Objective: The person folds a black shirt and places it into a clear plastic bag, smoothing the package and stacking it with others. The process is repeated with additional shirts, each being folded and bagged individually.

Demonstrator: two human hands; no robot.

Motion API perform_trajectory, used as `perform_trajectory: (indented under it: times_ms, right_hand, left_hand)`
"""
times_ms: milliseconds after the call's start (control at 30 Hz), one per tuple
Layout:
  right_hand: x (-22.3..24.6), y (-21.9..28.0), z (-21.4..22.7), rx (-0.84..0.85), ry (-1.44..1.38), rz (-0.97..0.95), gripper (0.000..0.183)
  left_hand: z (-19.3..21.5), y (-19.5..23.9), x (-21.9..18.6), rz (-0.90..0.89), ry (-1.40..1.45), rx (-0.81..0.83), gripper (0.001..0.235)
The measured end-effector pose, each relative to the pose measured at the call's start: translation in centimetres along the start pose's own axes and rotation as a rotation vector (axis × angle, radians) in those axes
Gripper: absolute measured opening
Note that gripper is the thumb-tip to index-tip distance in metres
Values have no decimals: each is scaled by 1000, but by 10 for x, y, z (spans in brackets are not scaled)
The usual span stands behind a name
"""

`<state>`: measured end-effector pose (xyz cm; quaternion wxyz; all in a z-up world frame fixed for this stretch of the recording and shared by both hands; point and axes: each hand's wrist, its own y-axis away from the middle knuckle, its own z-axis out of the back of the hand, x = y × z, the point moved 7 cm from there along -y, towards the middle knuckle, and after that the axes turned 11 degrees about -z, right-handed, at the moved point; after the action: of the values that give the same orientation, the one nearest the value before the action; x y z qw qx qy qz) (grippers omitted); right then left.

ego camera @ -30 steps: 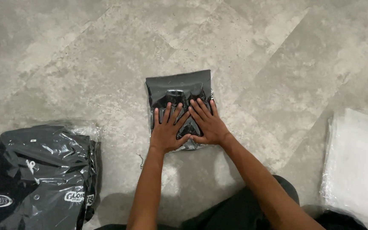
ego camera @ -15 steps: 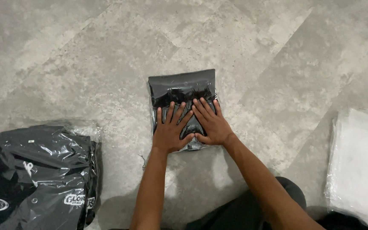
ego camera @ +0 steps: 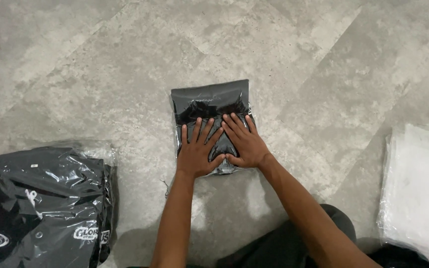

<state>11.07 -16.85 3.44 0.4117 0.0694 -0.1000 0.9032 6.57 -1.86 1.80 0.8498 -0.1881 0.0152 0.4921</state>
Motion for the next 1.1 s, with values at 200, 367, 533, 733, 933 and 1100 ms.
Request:
perform_trajectory:
  times_ms: [200,367,533,733,933,1100]
  right_hand:
    - [0,0,1,14,-19,-8,97]
    - [-1,-1,-1,41,-45,-15,99]
    - [-2,-2,-2,34,-64,-16,96]
    - [-2,-6,5,25,-80,-8,98]
    - [-5,-5,17,211,-297,-139,90]
    - [-42,-13,22,109,-511,-228,62]
  left_hand:
    - [-1,-1,1,10,21,33,81]
    - [-2,-1,1,25,30,90,81]
    - [-2,-1,1,23,33,100,80]
    - [1,-7,4,24,9,153,80]
    - [-7,-5,5,46,68,365,80]
    - [45,-19,-4,74,177,253,68]
